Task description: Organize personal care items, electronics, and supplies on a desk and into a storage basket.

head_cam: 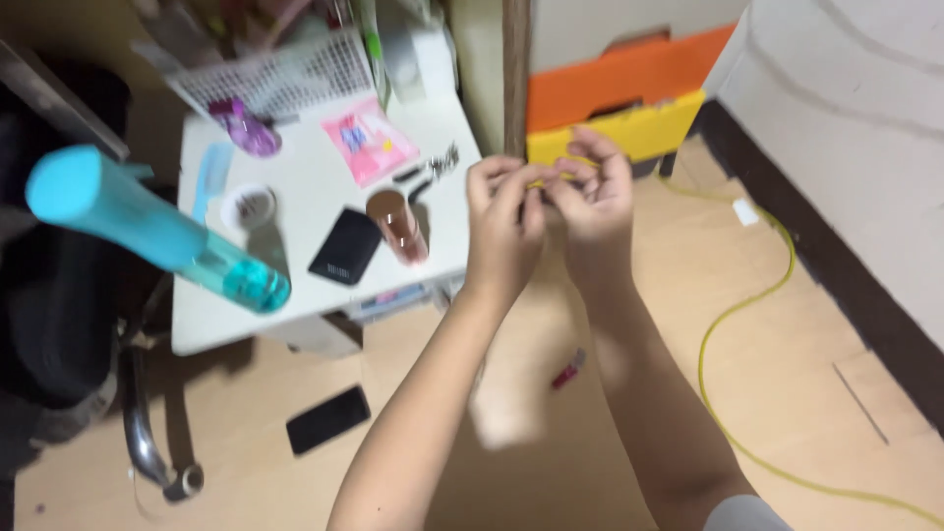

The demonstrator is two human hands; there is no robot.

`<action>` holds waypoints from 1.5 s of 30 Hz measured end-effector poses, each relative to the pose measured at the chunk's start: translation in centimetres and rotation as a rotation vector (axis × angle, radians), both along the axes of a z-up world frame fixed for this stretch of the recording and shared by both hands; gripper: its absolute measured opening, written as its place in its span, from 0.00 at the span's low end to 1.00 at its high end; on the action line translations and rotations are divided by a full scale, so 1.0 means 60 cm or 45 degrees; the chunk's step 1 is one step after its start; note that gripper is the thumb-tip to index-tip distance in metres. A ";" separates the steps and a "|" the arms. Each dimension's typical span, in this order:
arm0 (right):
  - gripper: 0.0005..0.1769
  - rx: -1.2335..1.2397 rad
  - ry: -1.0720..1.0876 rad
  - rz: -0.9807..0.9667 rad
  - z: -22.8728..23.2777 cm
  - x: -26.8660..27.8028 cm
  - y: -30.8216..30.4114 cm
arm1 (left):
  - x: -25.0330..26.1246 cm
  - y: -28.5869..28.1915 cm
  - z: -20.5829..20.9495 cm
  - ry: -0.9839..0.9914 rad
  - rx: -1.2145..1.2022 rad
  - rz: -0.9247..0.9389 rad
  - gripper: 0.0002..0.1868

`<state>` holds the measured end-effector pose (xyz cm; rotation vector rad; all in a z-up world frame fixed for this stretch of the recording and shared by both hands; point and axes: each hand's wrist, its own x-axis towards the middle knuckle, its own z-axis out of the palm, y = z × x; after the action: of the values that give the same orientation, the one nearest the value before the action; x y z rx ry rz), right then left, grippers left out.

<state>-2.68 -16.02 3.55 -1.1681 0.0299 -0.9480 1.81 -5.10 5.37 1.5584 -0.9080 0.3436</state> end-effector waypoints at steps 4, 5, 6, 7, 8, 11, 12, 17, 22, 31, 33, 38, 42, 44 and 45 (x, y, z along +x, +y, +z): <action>0.23 -0.140 0.357 0.041 -0.045 -0.036 0.048 | -0.037 0.067 -0.092 0.015 0.070 0.164 0.11; 0.17 -0.272 0.443 0.022 -0.070 -0.031 0.049 | -0.046 0.080 -0.118 0.279 0.071 0.157 0.11; 0.11 -0.405 0.529 0.004 -0.096 -0.026 0.051 | -0.055 0.093 -0.145 0.544 0.074 0.147 0.10; 0.11 -0.395 0.543 0.013 -0.133 -0.025 0.042 | -0.064 0.107 -0.180 0.559 0.085 0.153 0.10; 0.07 -0.404 0.533 0.085 -0.171 -0.024 0.034 | -0.074 0.120 -0.215 0.504 0.051 0.262 0.13; 0.02 -0.511 0.603 0.201 -0.235 -0.026 0.026 | -0.068 0.140 -0.340 0.538 0.063 0.500 0.18; 0.02 -0.612 0.684 0.240 -0.248 -0.031 0.027 | -0.064 0.145 -0.386 0.630 0.106 0.624 0.21; 0.02 -0.654 1.038 0.454 -0.236 -0.053 0.069 | -0.015 0.132 -0.517 0.867 0.330 0.771 0.32; 0.08 -0.929 1.264 0.595 -0.263 -0.063 0.069 | 0.007 0.113 -0.573 1.483 0.158 0.704 0.35; 0.16 -0.766 1.236 0.774 -0.441 -0.077 0.030 | 0.001 0.118 -0.593 1.729 -0.207 0.458 0.27; 0.24 -0.506 1.420 0.887 -0.465 -0.083 0.037 | -0.019 0.111 -0.568 1.938 -0.215 0.446 0.28; 0.33 -0.237 1.763 1.035 -0.396 -0.084 0.093 | -0.072 0.118 -0.542 2.006 -0.266 0.284 0.31; 0.31 0.436 1.115 1.310 -0.477 -0.090 0.080 | -0.080 0.131 -0.465 1.821 -0.338 0.218 0.35; 0.28 0.504 1.035 1.353 -0.426 -0.088 0.069 | -0.084 0.138 -0.413 1.763 -0.356 0.109 0.35; 0.25 0.573 0.957 1.398 -0.402 -0.087 0.065 | -0.086 0.143 -0.388 1.706 -0.375 0.005 0.36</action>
<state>-7.89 -12.11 -20.55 -0.8538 0.1752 0.4717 -3.36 3.49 -17.89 1.1392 0.1998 -0.5299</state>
